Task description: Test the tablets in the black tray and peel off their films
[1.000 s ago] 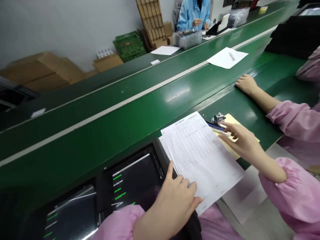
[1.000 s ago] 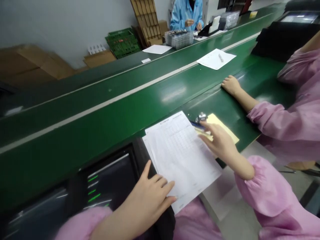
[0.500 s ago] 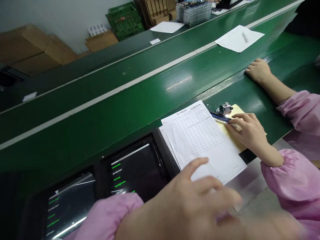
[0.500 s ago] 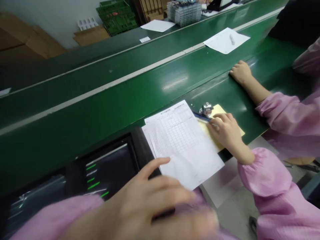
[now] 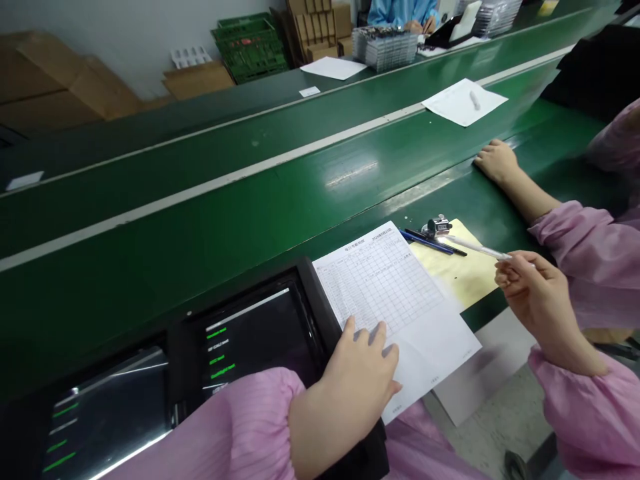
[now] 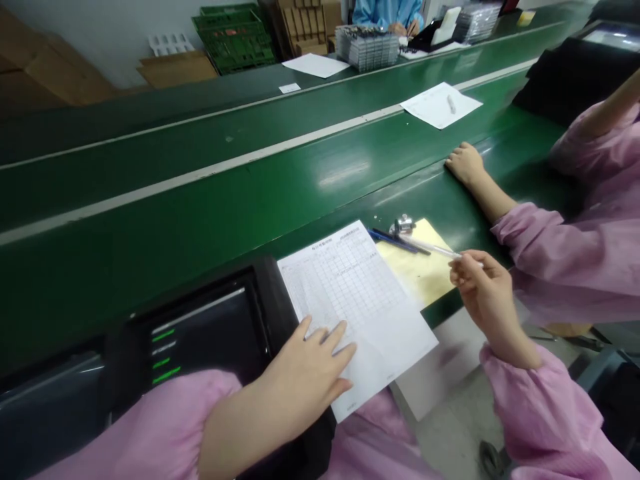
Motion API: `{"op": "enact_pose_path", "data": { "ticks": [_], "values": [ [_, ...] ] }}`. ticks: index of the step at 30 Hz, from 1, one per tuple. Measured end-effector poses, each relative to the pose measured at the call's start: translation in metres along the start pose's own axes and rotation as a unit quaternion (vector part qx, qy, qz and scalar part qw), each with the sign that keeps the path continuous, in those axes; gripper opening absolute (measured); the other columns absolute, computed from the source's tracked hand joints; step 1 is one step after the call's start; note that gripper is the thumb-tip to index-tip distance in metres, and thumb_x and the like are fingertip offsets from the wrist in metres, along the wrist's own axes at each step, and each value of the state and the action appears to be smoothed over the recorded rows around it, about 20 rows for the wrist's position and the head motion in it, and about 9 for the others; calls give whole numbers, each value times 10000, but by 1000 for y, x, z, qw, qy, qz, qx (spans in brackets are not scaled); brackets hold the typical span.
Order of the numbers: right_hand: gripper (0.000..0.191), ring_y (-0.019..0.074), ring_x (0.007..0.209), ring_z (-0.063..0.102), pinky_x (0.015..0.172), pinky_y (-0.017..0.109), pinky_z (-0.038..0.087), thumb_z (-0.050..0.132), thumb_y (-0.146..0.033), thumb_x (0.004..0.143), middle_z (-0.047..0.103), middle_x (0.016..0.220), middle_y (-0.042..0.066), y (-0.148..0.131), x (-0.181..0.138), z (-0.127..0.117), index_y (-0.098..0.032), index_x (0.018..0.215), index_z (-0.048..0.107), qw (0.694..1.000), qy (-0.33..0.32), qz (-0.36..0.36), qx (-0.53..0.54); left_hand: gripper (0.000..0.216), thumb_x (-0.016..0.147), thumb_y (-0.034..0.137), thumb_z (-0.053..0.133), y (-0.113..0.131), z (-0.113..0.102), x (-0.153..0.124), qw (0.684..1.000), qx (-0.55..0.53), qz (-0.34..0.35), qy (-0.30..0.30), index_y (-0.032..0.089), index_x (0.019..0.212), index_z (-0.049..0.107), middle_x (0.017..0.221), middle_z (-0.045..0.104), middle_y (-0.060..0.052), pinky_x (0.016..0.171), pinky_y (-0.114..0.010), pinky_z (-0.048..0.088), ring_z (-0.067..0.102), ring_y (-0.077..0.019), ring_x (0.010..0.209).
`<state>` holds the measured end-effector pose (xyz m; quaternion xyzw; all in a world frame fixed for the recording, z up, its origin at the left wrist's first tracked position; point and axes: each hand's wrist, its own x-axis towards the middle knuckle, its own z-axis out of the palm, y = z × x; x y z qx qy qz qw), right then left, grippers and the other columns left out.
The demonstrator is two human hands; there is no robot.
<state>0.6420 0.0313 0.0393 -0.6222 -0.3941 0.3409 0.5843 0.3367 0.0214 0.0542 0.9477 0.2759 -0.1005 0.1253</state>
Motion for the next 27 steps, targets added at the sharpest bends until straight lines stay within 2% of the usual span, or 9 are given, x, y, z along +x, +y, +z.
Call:
{"op": "enact_pose_path", "data": {
  "ticks": [3,7,12,16,19,21,23,25,27],
  "values": [
    [538,124,516,431,388,254,413,806,-702,755,403,617,-25,-1,7,-1,-263,672,506,995,-69,39,68,408,981,468,641,4,1,-3,1000,15,5,6,166,1249,703,1426,626,-223,1100,-587,451,690,-356,1188],
    [643,132,482,254,341,254,275,658,-830,806,224,588,-53,-8,14,18,-267,646,391,990,-126,41,50,427,982,495,632,7,1,1,1000,20,4,-16,168,1246,708,1427,628,-213,1110,-580,442,706,-344,1154],
    [765,113,479,183,359,225,236,701,-918,685,129,586,-79,-13,24,50,-252,630,328,979,-186,47,68,412,952,486,683,12,0,1,1000,9,-3,3,149,1185,728,1335,684,-210,1107,-576,451,731,-323,1077],
    [716,117,488,372,435,226,443,772,-876,656,307,569,-60,-9,32,58,-246,659,431,974,-189,74,102,353,951,469,689,17,2,-7,999,0,0,46,155,1107,734,1046,772,-126,1105,-563,464,743,-276,946],
    [612,144,632,573,631,283,582,681,-827,814,547,717,-18,-9,38,60,-252,720,495,969,-193,105,110,414,975,478,648,22,11,-13,995,3,2,101,161,1234,708,1174,756,-162,1114,-573,453,710,-312,1091],
    [516,105,549,505,572,247,532,541,-740,966,582,777,-24,-13,41,66,-260,779,549,963,-208,136,104,468,979,501,633,25,19,-11,995,-1,-13,101,156,1291,693,1279,719,-192,1122,-599,437,675,-346,1183],
    [487,72,427,290,429,209,377,409,-683,1038,565,763,-36,-21,44,80,-276,869,617,959,-226,146,86,528,977,520,628,26,24,-6,996,-2,-51,74,144,1346,667,1369,665,-222,1114,-633,430,655,-382,1222],
    [488,67,413,158,372,218,261,395,-681,1026,586,787,-30,-29,45,99,-280,954,665,958,-249,134,54,591,967,536,637,27,27,2,995,-1,-88,48,140,1406,626,1435,610,-246,1089,-653,445,659,-409,1215],
    [472,65,418,217,378,224,299,504,-697,958,647,858,-1,-35,45,121,-263,962,690,950,-283,124,34,629,956,549,646,27,28,8,994,-2,-101,33,140,1432,607,1455,588,-254,1069,-650,464,673,-420,1193]
  ]
}}
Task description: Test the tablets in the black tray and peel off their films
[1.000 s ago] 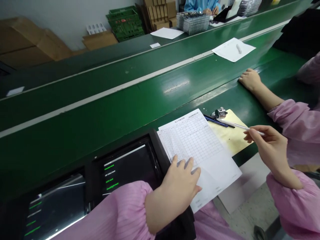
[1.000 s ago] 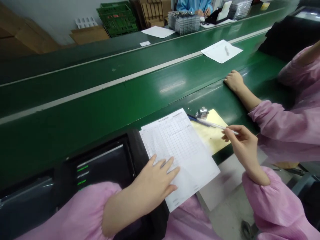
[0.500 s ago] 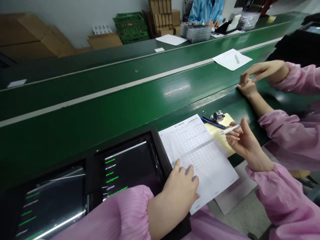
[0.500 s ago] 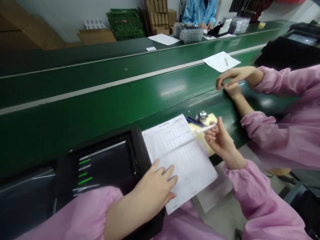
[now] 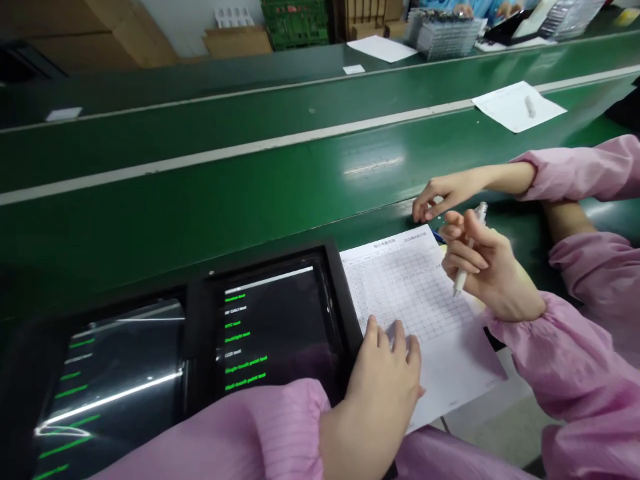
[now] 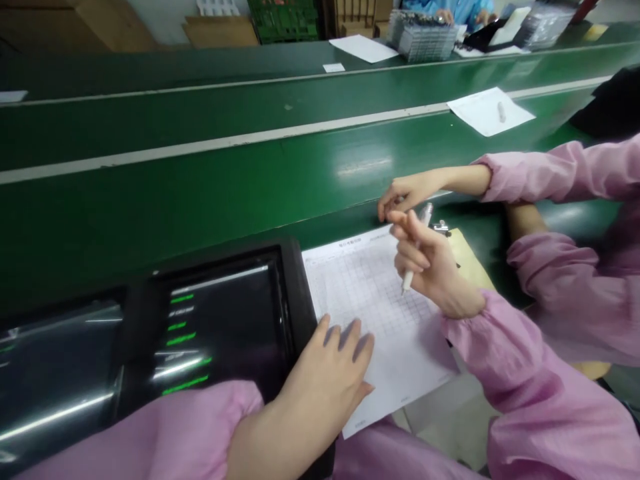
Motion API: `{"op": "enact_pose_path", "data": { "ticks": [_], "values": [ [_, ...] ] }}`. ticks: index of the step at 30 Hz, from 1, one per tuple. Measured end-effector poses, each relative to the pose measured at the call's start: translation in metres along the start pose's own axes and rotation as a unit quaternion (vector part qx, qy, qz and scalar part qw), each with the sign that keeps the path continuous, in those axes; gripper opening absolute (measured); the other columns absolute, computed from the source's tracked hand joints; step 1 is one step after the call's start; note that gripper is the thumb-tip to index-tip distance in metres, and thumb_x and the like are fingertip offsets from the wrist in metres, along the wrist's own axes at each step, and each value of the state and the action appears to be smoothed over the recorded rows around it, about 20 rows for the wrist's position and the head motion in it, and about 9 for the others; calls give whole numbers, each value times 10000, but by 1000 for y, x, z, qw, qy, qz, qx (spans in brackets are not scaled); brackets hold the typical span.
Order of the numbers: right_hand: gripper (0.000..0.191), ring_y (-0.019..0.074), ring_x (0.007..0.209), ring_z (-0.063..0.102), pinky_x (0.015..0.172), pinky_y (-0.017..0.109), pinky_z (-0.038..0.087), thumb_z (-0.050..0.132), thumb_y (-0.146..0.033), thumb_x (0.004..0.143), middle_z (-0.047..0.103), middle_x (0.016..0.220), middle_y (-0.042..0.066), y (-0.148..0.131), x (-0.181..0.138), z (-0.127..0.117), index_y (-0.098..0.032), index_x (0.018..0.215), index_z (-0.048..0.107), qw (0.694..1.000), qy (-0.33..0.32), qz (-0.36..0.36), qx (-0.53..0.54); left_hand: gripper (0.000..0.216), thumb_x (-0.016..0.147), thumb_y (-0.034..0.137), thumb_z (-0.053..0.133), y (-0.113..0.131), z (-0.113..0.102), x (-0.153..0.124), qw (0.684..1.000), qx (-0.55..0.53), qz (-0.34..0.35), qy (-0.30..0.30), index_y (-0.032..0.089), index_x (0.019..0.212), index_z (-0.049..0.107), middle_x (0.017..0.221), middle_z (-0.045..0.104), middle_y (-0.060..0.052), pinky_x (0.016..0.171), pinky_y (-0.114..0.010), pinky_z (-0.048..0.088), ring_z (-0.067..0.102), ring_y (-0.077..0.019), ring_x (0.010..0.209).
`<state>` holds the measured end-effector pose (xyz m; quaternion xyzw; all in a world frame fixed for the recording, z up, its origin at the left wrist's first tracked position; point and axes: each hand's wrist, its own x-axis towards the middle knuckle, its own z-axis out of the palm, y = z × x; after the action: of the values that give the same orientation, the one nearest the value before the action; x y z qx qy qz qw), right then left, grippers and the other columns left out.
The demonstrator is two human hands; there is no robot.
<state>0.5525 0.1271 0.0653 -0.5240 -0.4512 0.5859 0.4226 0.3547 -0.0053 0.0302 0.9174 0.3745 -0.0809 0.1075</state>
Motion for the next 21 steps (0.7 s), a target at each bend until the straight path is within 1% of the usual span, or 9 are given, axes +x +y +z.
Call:
{"op": "enact_pose_path", "data": {
  "ticks": [4,8,11,13,16,17,19,20,21],
  "values": [
    [604,146,531,542,501,273,509,530,-801,874,669,756,52,12,14,24,-222,794,682,994,-104,21,4,643,937,589,649,3,7,1,999,4,20,28,116,1374,660,1426,613,-244,1080,-614,462,686,-415,1173],
    [812,104,432,522,441,203,416,233,-781,998,541,510,-11,27,33,9,-189,602,622,984,-124,87,-92,643,899,640,662,3,15,-5,993,14,19,120,138,1297,721,1383,663,-195,1117,-568,424,699,-372,1137],
    [643,0,467,516,495,102,348,346,-503,1049,539,544,-91,8,83,-11,-103,629,626,977,-112,110,-144,652,841,677,698,3,17,-7,984,18,4,179,143,1207,769,1325,706,-172,1107,-528,418,709,-349,1090],
    [428,34,537,604,542,114,433,514,-346,975,650,632,-64,-14,126,-19,-59,707,686,894,-309,244,-213,658,810,702,710,2,16,-7,980,23,-7,198,153,1163,788,1301,721,-157,1085,-510,427,714,-339,1061],
    [74,133,569,681,537,174,533,805,-93,687,712,674,-18,-31,163,-26,-90,709,735,816,-410,321,-250,660,791,724,709,1,13,-5,978,31,-8,206,168,1136,796,1288,731,-134,1053,-495,441,715,-329,1039],
    [152,147,554,679,518,186,539,844,-47,603,706,654,-22,-28,162,-28,-115,681,733,827,-404,305,-245,665,782,725,717,0,12,-5,978,32,-7,207,165,1132,797,1282,734,-133,1049,-489,443,715,-326,1038],
    [207,142,552,663,517,196,543,893,-99,567,686,623,-40,-10,138,-31,-176,634,713,904,-305,209,-214,677,764,721,739,-1,12,-4,977,33,-6,212,151,1126,796,1267,740,-139,1046,-482,445,715,-323,1036],
    [206,132,572,658,537,195,546,904,-187,601,681,621,-49,4,117,-32,-208,620,700,946,-222,140,-190,683,764,720,739,-1,12,-4,977,31,-4,213,144,1127,794,1264,740,-145,1043,-482,448,715,-322,1033],
    [205,123,624,668,589,197,559,886,-309,671,692,652,-53,17,92,-33,-238,636,697,985,-68,39,-152,679,775,714,732,-2,12,-3,977,28,-3,211,139,1132,792,1265,738,-151,1040,-485,451,717,-322,1029]
  ]
}}
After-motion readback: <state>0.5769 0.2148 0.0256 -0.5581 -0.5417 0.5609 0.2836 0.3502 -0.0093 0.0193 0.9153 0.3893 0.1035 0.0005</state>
